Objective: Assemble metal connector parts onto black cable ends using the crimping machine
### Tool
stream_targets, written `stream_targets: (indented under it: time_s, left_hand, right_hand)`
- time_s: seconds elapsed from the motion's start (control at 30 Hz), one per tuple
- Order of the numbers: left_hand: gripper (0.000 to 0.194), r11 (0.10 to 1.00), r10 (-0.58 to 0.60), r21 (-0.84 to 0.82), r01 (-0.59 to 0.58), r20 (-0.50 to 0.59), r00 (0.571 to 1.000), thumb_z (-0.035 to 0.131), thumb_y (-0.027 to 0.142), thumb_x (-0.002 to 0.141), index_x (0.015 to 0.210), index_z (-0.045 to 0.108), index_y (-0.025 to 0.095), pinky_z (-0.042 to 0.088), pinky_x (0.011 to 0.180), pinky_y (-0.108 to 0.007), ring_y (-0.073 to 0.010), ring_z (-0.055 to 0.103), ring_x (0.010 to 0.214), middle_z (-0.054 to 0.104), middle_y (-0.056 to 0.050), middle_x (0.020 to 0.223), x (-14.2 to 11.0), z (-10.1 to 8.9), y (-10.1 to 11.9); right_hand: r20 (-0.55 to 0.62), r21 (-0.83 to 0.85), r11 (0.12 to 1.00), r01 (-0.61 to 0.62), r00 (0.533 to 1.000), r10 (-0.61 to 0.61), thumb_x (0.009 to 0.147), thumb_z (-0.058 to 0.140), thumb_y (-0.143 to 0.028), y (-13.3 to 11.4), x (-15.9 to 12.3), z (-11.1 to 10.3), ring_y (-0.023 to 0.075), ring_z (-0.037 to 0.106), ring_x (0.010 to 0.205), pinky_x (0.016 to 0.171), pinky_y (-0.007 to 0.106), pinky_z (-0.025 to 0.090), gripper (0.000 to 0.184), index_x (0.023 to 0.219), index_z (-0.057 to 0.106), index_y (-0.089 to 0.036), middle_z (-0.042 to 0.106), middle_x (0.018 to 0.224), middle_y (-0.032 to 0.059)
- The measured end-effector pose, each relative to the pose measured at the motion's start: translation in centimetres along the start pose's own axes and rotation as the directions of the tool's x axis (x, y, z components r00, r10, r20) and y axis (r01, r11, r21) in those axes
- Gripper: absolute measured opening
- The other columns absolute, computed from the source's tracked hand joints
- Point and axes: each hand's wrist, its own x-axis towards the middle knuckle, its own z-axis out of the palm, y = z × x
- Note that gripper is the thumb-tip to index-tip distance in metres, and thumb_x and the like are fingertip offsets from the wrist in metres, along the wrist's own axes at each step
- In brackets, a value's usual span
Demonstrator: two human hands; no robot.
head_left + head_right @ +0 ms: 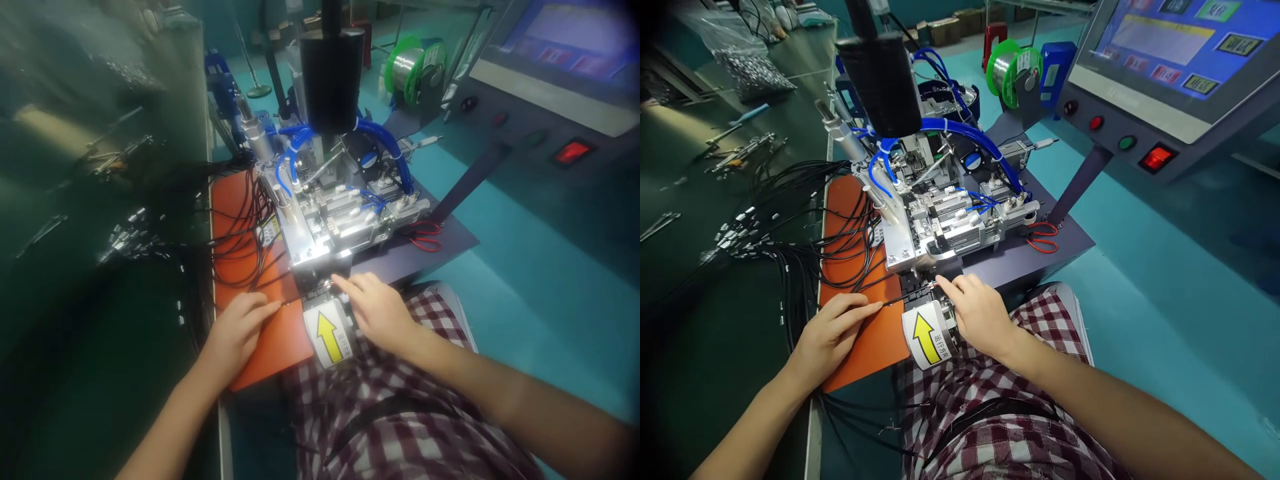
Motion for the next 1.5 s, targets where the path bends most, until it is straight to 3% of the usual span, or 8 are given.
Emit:
stream_targets:
  time_s: [0.17,0.4,0.57,0.8,1.13,1.5]
  left_hand:
    - [0.033,1.000,-0.022,-0.015,0.022,-0.008,1.000,0.043,0.007,0.091,0.110,0.064,0.022,0.051,0.080,-0.028,-0.0162,0.060,0.093,0.062,-0.006,0.101,0.0,-0.1,0.1]
    - [0.032,0.998,-0.050,-0.028,0.050,-0.009,0.999,0.044,0.009,0.090,0.108,0.067,0.023,0.052,0.079,-0.027,-0.0164,0.061,0.091,0.063,-0.006,0.099,0.1,-0.1,0.2]
    - [0.032,0.997,-0.070,-0.034,0.070,0.001,0.998,0.043,0.009,0.090,0.105,0.068,0.022,0.053,0.077,-0.026,-0.0157,0.062,0.091,0.064,-0.006,0.099,0.4,-0.3,0.4]
    - [0.033,0.994,-0.108,-0.021,0.108,0.007,0.994,0.043,0.012,0.090,0.104,0.070,0.023,0.054,0.076,-0.025,-0.0157,0.063,0.090,0.065,-0.006,0.097,1.0,-0.5,0.4]
    - [0.027,0.977,-0.213,0.005,0.215,-0.108,0.971,0.046,0.016,0.089,0.094,0.072,0.020,0.051,0.072,-0.027,-0.0150,0.062,0.082,0.065,-0.005,0.089,3.1,0.4,-1.0]
    - [0.026,0.969,-0.246,-0.062,0.241,-0.101,0.964,0.046,0.016,0.090,0.091,0.072,0.019,0.049,0.071,-0.025,-0.0143,0.061,0.081,0.062,-0.004,0.087,3.3,0.4,-0.7]
  right_hand:
    - [-0.014,0.132,0.987,-0.088,0.996,0.091,0.088,0.043,-0.008,0.8,-2.1,0.2,0.0241,0.056,0.095,0.081,0.041,0.052,0.036,0.122,0.055,-0.013,0.066,0.104,0.0107]
    - [0.120,0.235,0.954,-0.187,0.979,0.163,0.088,0.045,-0.008,2.3,-6.9,1.0,0.0233,0.061,0.099,0.083,0.043,0.056,0.032,0.116,0.056,-0.018,0.064,0.109,0.0096]
    - [0.209,0.267,0.931,-0.249,0.958,0.197,0.091,0.041,-0.010,2.1,-8.9,1.0,0.0219,0.064,0.100,0.085,0.042,0.057,0.029,0.115,0.057,-0.019,0.064,0.110,0.0092]
    - [0.241,0.325,0.911,-0.254,0.954,0.180,0.092,0.041,-0.010,1.5,-9.6,0.7,0.0199,0.067,0.091,0.078,0.037,0.059,0.029,0.112,0.059,-0.020,0.064,0.107,0.0077]
    - [0.215,0.353,0.910,-0.217,0.966,0.147,0.090,0.041,-0.009,0.7,-10.3,0.5,0.0193,0.066,0.090,0.079,0.035,0.057,0.028,0.108,0.059,-0.021,0.064,0.105,0.0074]
    - [0.334,0.358,0.906,-0.225,0.937,0.101,0.091,0.041,-0.009,0.0,-10.8,0.7,0.0190,0.065,0.088,0.078,0.036,0.056,0.024,0.104,0.059,-0.020,0.063,0.103,0.0069]
